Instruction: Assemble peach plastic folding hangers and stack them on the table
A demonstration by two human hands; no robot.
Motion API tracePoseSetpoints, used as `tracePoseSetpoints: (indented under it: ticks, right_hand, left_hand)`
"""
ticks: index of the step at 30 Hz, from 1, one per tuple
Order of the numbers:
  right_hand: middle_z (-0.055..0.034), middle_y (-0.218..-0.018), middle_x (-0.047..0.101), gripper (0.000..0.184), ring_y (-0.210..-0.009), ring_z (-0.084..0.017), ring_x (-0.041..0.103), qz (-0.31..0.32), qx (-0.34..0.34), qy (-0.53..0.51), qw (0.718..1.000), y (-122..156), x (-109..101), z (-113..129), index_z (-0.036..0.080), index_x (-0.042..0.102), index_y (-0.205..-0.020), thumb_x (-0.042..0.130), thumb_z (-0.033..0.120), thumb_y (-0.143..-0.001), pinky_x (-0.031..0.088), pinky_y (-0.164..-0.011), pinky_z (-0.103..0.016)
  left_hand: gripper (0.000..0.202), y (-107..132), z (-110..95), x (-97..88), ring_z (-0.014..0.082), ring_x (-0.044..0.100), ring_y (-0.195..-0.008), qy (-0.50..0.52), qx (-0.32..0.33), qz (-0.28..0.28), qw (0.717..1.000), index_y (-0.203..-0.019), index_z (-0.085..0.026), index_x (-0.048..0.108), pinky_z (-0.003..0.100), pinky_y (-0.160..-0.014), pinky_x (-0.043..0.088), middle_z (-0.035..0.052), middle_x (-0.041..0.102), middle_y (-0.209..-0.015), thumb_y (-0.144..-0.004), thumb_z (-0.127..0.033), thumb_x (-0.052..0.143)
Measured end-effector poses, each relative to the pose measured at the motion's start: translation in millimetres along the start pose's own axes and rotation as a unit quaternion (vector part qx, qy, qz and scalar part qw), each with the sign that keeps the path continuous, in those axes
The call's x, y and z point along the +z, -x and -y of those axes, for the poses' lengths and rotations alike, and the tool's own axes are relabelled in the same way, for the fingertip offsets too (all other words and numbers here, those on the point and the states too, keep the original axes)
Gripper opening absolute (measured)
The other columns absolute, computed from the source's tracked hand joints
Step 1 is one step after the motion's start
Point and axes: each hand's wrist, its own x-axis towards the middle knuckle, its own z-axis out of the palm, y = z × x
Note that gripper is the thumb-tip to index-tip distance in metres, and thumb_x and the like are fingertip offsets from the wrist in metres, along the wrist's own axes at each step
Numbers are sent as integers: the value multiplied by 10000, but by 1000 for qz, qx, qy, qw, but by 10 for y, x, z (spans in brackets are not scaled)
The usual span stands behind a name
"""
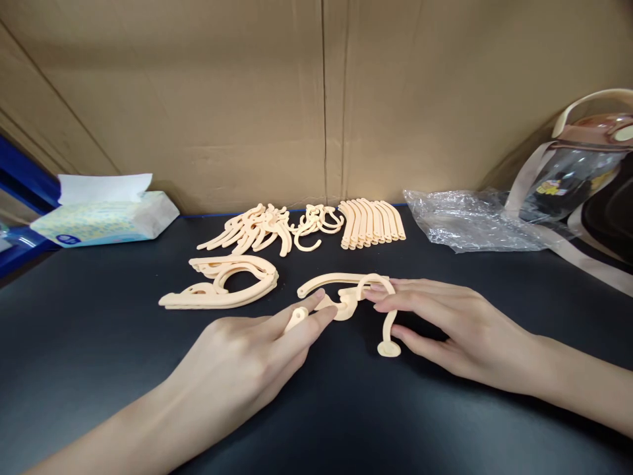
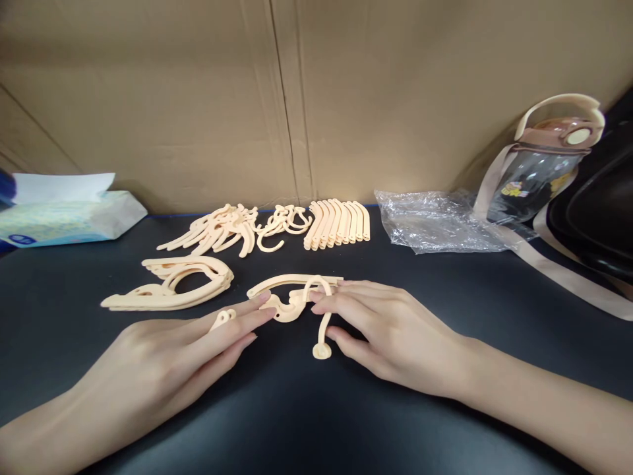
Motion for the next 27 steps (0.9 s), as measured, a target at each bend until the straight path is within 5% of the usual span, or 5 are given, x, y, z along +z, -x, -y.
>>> tracePoseSetpoints:
  ticks: [4,8,13,17,27]
  right_hand:
    - [-68,-1155,720,315,-1096,-178,672,-45,24,-31,998,-20,-61,54,209,549,-1216,530,109,-917,552,-937,-277]
    - [-55,-1107,734,383,-1008,-194,697,-57,46,-74,995,1,-127,71,240,556,-1238,449,74,-910,574,-834,-302]
    - [-26,-1050,746,236,-909,-162,706,-80,95,-108,986,36,-106,53,249,603,-1163,544,191,-942,554,-770,-262]
    - [19,-991,753,169,-858,-108,701,-84,123,-143,979,2,-76,88,252,626,-1075,626,201,-913,539,-758,-199]
    - [57,-710,660,52,-615,-82,589,-78,171,-198,962,-83,-70,124,227,617,-860,641,193,-890,507,-622,-198]
  left_hand:
    - [342,-26,-20,-25,147,716,-602,12,-30,-11,999,-1344,-159,477,264,-461,526,18,752,-1036,-1012,-206,405]
    - [531,-20,-71,-71,112,573,-422,129,-50,-2,990,-1500,-50,147,228,-408,438,-49,629,-650,-1017,-214,291]
    - [273,-4,-136,-84,93,446,-357,147,-36,19,988,-1196,-124,413,236,-375,340,-98,439,-563,-949,-156,300]
    - [116,-15,-153,-66,103,396,-372,136,-39,53,989,-879,-238,352,260,-376,287,-101,376,-567,-913,-129,329]
    - [144,-16,-176,-29,130,438,-460,97,-17,31,995,-883,-222,406,280,-442,296,-60,462,-612,-980,-168,314]
